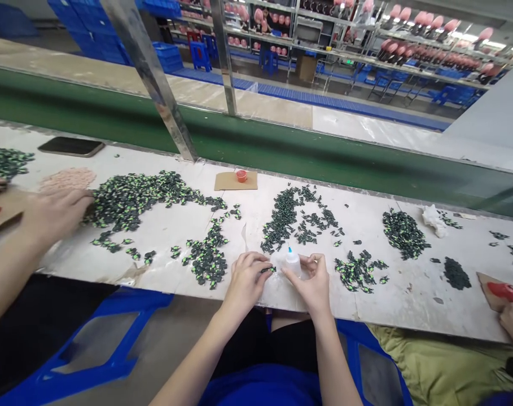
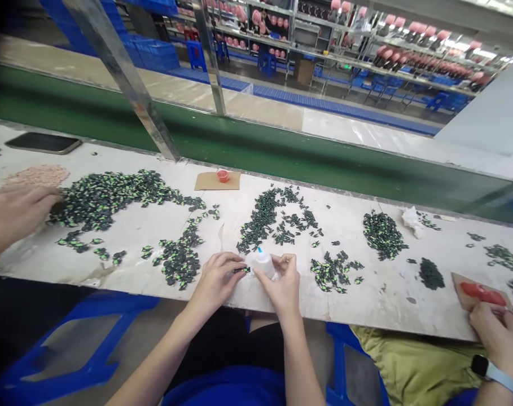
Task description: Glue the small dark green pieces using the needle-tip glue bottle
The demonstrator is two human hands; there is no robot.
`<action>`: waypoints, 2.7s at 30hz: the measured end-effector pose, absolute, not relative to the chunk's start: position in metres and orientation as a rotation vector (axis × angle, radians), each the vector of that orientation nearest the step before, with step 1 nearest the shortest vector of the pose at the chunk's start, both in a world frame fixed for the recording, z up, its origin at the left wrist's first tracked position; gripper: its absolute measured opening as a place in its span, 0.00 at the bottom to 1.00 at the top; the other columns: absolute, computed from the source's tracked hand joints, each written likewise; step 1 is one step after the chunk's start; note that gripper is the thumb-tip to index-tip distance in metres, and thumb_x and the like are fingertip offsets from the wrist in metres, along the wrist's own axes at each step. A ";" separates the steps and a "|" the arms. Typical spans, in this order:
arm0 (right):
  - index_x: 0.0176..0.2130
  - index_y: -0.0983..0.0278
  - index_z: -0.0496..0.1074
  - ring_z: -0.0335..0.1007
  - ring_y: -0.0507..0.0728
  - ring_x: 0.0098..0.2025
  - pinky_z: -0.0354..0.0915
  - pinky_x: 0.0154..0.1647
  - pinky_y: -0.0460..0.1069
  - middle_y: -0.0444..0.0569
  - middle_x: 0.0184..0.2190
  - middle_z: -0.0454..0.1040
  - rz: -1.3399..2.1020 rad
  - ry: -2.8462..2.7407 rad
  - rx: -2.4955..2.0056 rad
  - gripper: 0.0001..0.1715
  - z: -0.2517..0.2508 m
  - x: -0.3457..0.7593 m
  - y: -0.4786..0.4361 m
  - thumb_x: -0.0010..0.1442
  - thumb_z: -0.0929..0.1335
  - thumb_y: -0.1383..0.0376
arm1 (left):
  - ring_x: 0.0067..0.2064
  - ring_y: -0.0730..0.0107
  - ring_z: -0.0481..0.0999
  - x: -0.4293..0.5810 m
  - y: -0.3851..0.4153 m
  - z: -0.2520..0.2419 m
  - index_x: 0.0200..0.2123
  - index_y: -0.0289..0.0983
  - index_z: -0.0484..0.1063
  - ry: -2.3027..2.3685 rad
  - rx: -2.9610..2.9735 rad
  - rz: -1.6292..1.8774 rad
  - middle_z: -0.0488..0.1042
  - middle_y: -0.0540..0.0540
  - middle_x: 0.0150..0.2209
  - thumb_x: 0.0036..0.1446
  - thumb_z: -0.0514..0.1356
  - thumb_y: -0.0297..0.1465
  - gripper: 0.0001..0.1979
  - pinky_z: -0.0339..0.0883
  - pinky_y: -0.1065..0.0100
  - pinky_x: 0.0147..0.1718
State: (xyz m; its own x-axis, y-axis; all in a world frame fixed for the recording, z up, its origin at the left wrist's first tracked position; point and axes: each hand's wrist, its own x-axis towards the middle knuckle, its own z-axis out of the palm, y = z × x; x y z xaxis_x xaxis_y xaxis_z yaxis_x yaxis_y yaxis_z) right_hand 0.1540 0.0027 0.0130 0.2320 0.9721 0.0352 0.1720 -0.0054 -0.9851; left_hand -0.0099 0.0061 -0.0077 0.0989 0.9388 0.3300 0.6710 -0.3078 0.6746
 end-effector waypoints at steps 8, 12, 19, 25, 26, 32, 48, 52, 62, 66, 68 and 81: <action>0.43 0.59 0.63 0.75 0.59 0.46 0.69 0.51 0.57 0.52 0.44 0.77 1.152 -1.451 -1.383 0.33 0.026 0.190 0.001 0.39 0.78 0.64 | 0.46 0.57 0.73 -0.012 0.003 -0.002 0.35 0.42 0.78 1.467 1.957 1.246 0.80 0.45 0.35 0.57 0.59 0.27 0.08 0.71 0.54 0.45; 0.49 0.60 0.70 0.75 0.59 0.43 0.70 0.47 0.58 0.52 0.46 0.77 0.968 -1.553 -1.544 0.26 0.042 0.219 0.019 0.49 0.73 0.62 | 0.43 0.61 0.77 -0.020 -0.004 0.013 0.36 0.42 0.79 1.464 1.808 1.313 0.80 0.46 0.36 0.57 0.59 0.29 0.08 0.74 0.60 0.43; 0.31 0.64 0.76 0.72 0.59 0.31 0.66 0.39 0.54 0.51 0.28 0.76 0.407 -1.420 -1.948 0.09 0.027 0.206 0.061 0.51 0.71 0.60 | 0.38 0.65 0.80 -0.019 -0.013 0.032 0.32 0.40 0.79 1.418 1.558 1.324 0.80 0.47 0.34 0.55 0.62 0.31 0.05 0.75 0.66 0.41; 0.28 0.63 0.74 0.72 0.58 0.30 0.66 0.38 0.54 0.50 0.26 0.77 0.390 -1.385 -1.907 0.04 0.026 0.202 0.064 0.51 0.69 0.65 | 0.40 0.65 0.79 -0.018 -0.015 0.036 0.37 0.41 0.79 1.374 1.551 1.401 0.80 0.46 0.36 0.56 0.61 0.31 0.07 0.74 0.65 0.41; 0.28 0.63 0.74 0.73 0.58 0.30 0.67 0.37 0.54 0.50 0.26 0.77 0.413 -1.359 -1.873 0.06 0.029 0.204 0.061 0.52 0.69 0.63 | 0.40 0.64 0.79 -0.018 -0.015 0.036 0.36 0.41 0.79 1.370 1.558 1.411 0.80 0.46 0.36 0.56 0.61 0.31 0.07 0.74 0.65 0.41; 0.25 0.66 0.76 0.76 0.58 0.27 0.75 0.25 0.53 0.49 0.23 0.79 0.669 -0.948 -1.503 0.17 0.064 0.196 0.020 0.41 0.77 0.56 | 0.40 0.65 0.78 -0.015 -0.016 0.047 0.34 0.40 0.78 1.344 1.563 1.377 0.79 0.46 0.35 0.57 0.60 0.29 0.06 0.73 0.66 0.41; 0.30 0.62 0.78 0.75 0.53 0.26 0.76 0.27 0.47 0.47 0.28 0.79 1.010 -1.281 -1.264 0.07 0.087 0.142 -0.041 0.54 0.73 0.60 | 0.37 0.66 0.79 -0.015 -0.030 0.067 0.37 0.41 0.78 1.294 1.673 1.355 0.80 0.46 0.34 0.58 0.60 0.29 0.07 0.74 0.67 0.39; 0.39 0.58 0.80 0.74 0.53 0.31 0.73 0.32 0.46 0.48 0.31 0.77 0.831 -1.545 -1.230 0.11 0.084 0.143 -0.042 0.61 0.67 0.65 | 0.36 0.67 0.78 -0.014 -0.030 0.067 0.37 0.40 0.78 1.243 1.724 1.377 0.80 0.47 0.33 0.59 0.60 0.28 0.07 0.74 0.68 0.37; 0.38 0.61 0.79 0.77 0.55 0.33 0.75 0.34 0.47 0.48 0.32 0.80 0.824 -1.556 -1.291 0.08 0.077 0.142 -0.043 0.58 0.70 0.65 | 0.36 0.68 0.78 -0.016 -0.031 0.067 0.36 0.39 0.78 1.203 1.786 1.361 0.80 0.47 0.33 0.59 0.59 0.24 0.08 0.73 0.69 0.37; 0.37 0.60 0.79 0.77 0.55 0.33 0.74 0.34 0.48 0.47 0.32 0.80 0.834 -1.575 -1.267 0.07 0.079 0.142 -0.043 0.59 0.69 0.66 | 0.36 0.68 0.77 -0.017 -0.030 0.067 0.36 0.39 0.77 1.206 1.805 1.349 0.80 0.47 0.32 0.59 0.59 0.24 0.08 0.73 0.68 0.37; 0.37 0.60 0.79 0.77 0.55 0.34 0.74 0.34 0.48 0.47 0.32 0.80 0.847 -1.577 -1.252 0.07 0.080 0.142 -0.043 0.59 0.69 0.66 | 0.36 0.68 0.77 -0.017 -0.030 0.067 0.36 0.39 0.77 1.197 1.824 1.347 0.80 0.47 0.32 0.59 0.59 0.23 0.08 0.73 0.68 0.37; 0.38 0.61 0.78 0.76 0.54 0.35 0.72 0.32 0.46 0.49 0.35 0.78 0.991 -1.618 -1.267 0.08 0.070 0.142 -0.039 0.61 0.68 0.65 | 0.33 0.69 0.76 -0.018 -0.029 0.065 0.33 0.38 0.75 1.202 1.843 1.348 0.78 0.47 0.29 0.57 0.57 0.20 0.10 0.72 0.70 0.33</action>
State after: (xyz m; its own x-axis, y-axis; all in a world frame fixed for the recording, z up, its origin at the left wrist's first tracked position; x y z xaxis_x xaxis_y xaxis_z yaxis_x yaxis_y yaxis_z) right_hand 0.1425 -0.0393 0.0700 -0.1429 0.9799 0.1392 0.3219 0.1790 -0.9297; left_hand -0.0182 -0.0291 0.0649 0.0954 0.8923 0.4413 0.3361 -0.4462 0.8294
